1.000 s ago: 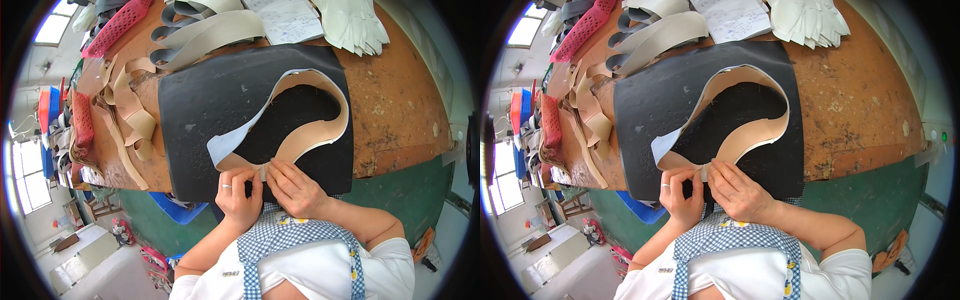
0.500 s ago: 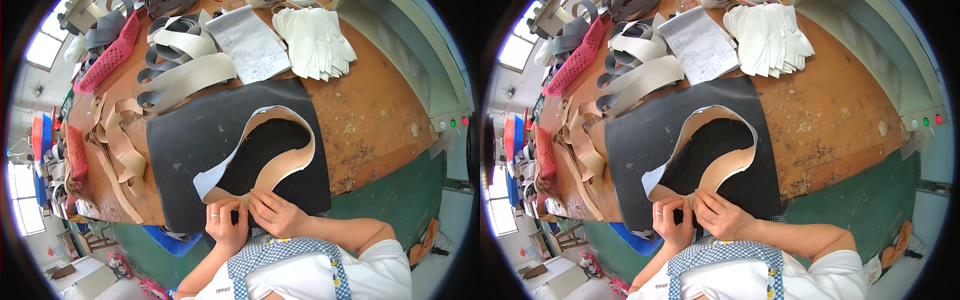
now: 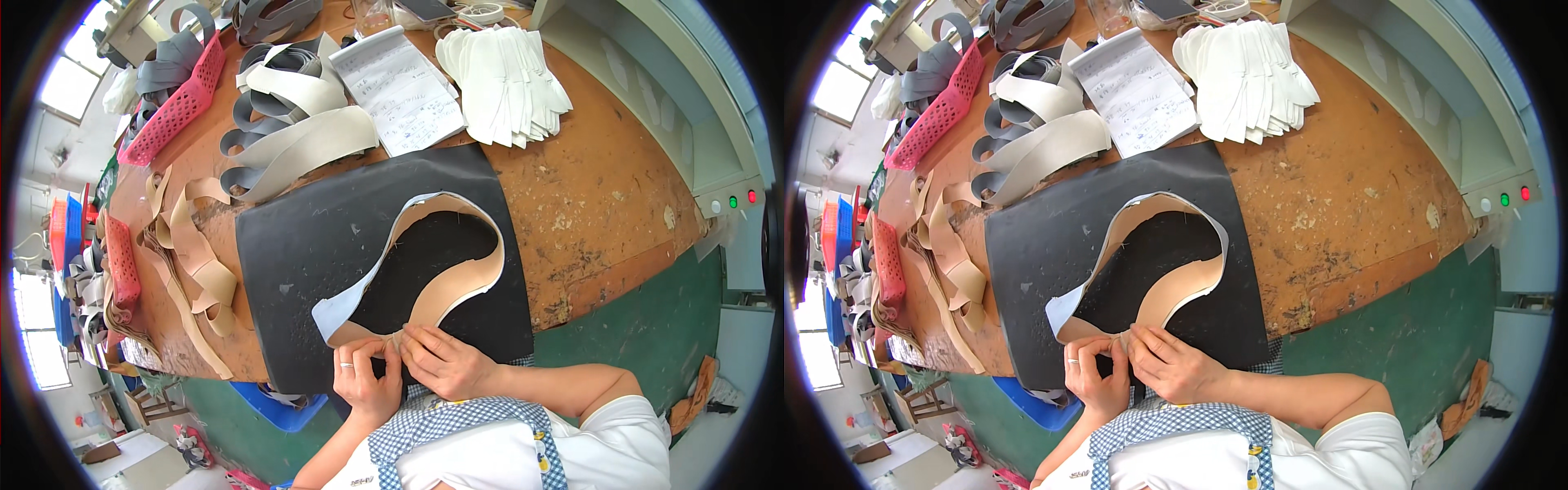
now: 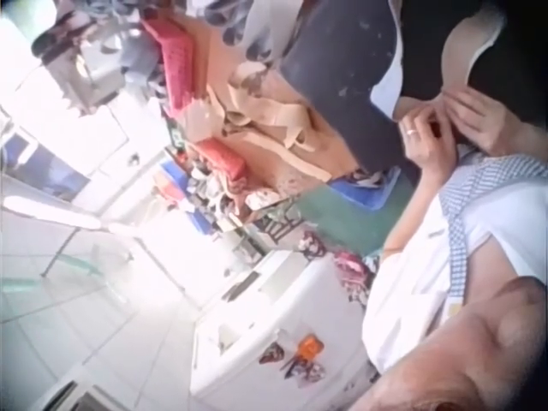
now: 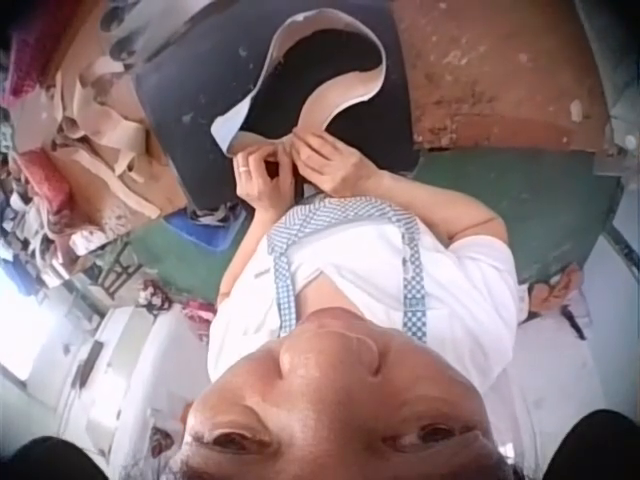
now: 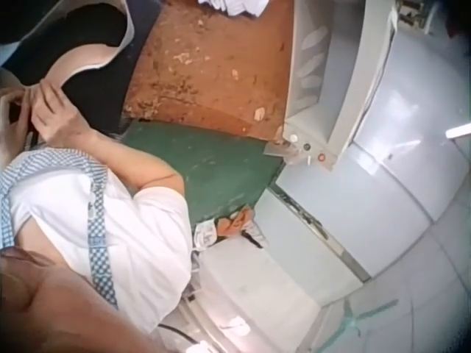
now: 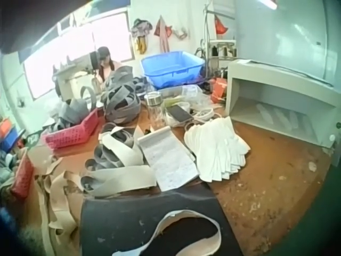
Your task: Assembling and aligning various layers of a shoe upper on a workbench.
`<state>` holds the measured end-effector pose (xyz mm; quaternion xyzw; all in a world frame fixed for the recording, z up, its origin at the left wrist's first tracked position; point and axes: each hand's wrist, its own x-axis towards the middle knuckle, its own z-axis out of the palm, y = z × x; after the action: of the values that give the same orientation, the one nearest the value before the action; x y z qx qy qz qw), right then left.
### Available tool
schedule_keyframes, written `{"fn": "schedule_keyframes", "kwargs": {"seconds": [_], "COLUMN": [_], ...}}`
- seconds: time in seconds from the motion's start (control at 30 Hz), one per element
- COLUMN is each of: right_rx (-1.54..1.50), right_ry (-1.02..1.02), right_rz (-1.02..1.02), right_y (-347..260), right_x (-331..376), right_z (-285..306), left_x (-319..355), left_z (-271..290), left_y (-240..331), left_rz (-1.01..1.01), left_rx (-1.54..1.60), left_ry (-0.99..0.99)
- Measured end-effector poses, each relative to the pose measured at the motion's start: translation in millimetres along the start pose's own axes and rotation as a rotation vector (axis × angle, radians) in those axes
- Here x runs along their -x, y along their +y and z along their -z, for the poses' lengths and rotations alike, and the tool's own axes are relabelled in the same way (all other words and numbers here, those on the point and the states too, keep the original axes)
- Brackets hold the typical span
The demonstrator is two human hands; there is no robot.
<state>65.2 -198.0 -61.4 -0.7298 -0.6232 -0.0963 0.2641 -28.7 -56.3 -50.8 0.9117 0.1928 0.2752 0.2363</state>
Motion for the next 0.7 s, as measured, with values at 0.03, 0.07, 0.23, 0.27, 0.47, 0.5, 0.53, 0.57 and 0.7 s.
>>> {"fn": "schedule_keyframes", "kwargs": {"seconds": [0.03,0.07,0.23,0.27,0.47,0.5,0.53,0.57,0.7], "right_rx": [0.000,0.003,-0.001,-0.004,-0.012,-0.011,-0.012,-0.018,-0.030], "right_ry": [0.001,0.002,0.005,0.008,-0.008,-0.026,-0.026,-0.019,-0.010], "right_rz": [0.000,0.002,-0.004,-0.008,-0.020,-0.029,-0.028,-0.019,-0.015], "right_y": [0.2,0.5,-0.1,-0.3,-1.3,-1.7,-1.5,-0.9,-0.5], "right_x": [0.0,0.1,0.5,0.5,0.2,0.0,0.2,0.4,1.0], "right_z": [0.2,0.5,0.2,-0.1,2.0,3.0,2.5,1.5,1.6], "left_x": [0.0,0.0,1.3,1.4,3.6,3.5,3.4,3.0,2.9], "left_z": [-0.1,-0.3,-1.1,-1.1,-0.5,0.6,1.5,2.1,1.8], "left_y": [0.1,0.1,0.2,0.0,-2.9,-3.3,-3.4,-3.2,-2.8], "left_rz": [0.004,0.003,-0.028,-0.029,-0.080,-0.088,-0.095,-0.094,-0.104], "left_rx": [0.001,0.000,-0.039,-0.039,-0.037,-0.031,-0.025,-0.026,-0.002], "left_ry": [-0.001,0.000,-0.005,-0.005,0.002,-0.003,-0.007,-0.006,-0.004]}}
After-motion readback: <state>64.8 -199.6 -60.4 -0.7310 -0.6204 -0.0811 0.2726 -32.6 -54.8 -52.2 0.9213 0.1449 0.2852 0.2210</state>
